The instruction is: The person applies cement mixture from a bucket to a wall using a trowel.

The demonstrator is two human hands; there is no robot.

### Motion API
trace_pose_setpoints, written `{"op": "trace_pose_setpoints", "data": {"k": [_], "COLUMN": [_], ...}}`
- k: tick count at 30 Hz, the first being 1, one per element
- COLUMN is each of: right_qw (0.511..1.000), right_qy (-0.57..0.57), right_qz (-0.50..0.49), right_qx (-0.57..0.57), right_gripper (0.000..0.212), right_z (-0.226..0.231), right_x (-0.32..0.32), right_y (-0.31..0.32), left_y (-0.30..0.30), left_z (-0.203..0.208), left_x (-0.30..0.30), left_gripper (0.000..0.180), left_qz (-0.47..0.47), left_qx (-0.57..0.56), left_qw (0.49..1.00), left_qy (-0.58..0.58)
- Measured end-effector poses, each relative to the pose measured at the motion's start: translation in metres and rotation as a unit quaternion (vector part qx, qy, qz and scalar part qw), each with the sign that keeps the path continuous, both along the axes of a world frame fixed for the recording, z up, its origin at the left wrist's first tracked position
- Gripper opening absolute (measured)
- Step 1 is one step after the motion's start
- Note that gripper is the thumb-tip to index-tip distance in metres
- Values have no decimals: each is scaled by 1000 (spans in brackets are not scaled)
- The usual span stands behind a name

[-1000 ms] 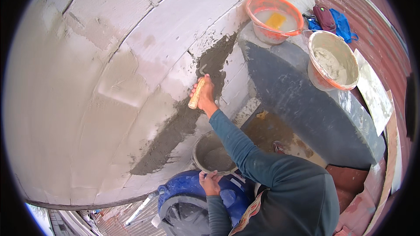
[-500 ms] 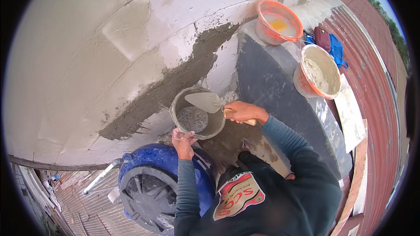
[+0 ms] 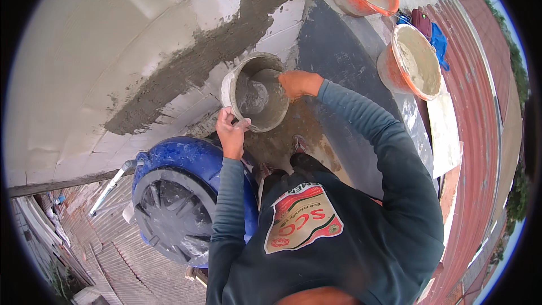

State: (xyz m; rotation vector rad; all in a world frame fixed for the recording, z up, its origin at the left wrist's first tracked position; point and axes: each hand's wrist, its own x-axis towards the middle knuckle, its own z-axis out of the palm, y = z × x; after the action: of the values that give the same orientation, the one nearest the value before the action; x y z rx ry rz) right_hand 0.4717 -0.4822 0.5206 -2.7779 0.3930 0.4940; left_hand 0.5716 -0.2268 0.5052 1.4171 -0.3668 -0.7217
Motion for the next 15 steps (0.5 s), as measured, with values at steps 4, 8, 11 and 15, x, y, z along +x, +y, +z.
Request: {"op": "trace_pose_setpoints", "data": {"k": [4,8,11,15], "right_qw": [909,738,579,557], "right_qy": [180,171,114,-11], "right_qz": [-151,-241,-272,-297], "right_qx": [345,607,760,775], "right_gripper": [18,25,33,36], "right_z": [13,-15,-44,-38], "right_x": [-10,-54,-79,-92], "right_y": [-40,-44,-6,23], "left_y": [6,9,9,9], "left_z": [-1,7,10,1], "left_x": [-5,-5,-9,-9], "left_gripper": [36,37,37,38], "left_qz": [-24,-40,-43,-25], "left_qx": [-30,-42,-32,-9], "left_qw": [999,998,998,996], "left_qy": [-28,2,31,82]}}
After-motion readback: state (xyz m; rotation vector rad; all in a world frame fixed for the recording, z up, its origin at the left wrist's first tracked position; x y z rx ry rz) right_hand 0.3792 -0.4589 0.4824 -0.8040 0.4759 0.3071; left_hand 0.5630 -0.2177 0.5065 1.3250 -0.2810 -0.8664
